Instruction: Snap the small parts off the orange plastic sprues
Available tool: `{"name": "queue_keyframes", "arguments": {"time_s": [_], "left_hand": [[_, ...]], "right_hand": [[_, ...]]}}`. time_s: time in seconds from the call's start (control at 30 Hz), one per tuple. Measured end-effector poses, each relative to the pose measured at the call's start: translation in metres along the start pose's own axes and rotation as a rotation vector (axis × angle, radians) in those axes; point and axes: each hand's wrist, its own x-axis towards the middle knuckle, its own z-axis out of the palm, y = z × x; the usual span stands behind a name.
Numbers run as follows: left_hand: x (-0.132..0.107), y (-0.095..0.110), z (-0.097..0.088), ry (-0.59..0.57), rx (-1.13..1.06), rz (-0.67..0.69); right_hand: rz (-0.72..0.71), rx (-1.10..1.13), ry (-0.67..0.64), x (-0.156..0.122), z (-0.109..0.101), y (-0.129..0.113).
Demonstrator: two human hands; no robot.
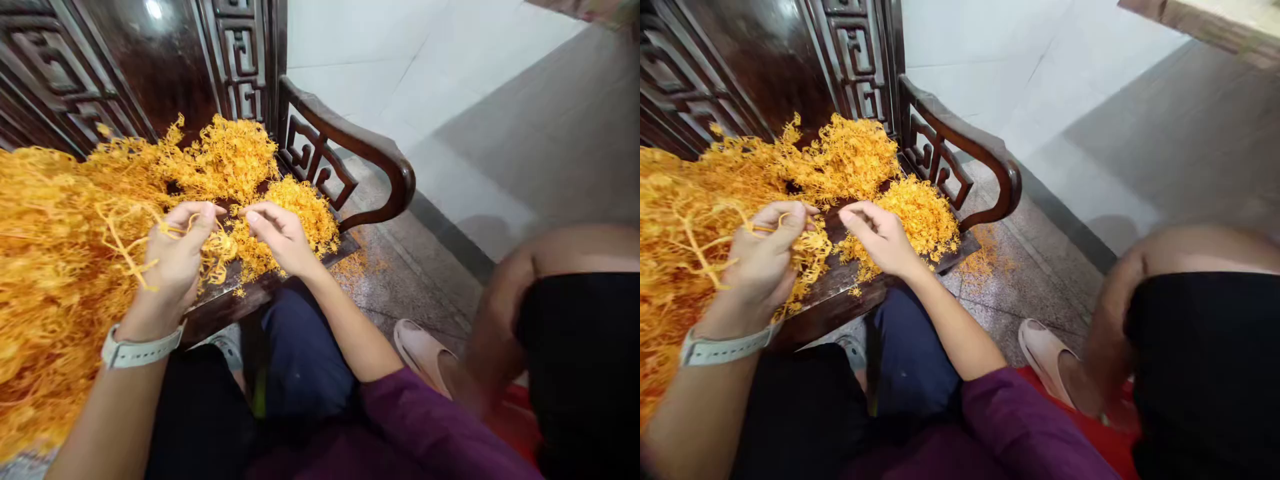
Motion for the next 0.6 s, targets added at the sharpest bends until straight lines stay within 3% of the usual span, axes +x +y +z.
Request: {"name": "queue_keyframes", "arguments": {"time_s": [0.2,0.43,0.6], "left_hand": [[-0.005,0.005,0.007,-0.105,0.001,0.045],[-0.007,0.011,0.007,-0.1,-0.093,0.018],[-0.008,0.013,0.008,-0.123,-0.11,0.012]], "right_hand": [[-0.034,-0.033,-0.118,-0.004,0.012,-0.012],[-0.041,0.014,-0.091,-0.005,-0.001,-0.021],[-0.027,0.082,-0.101,-0.005,0.002,-0.02]]}}
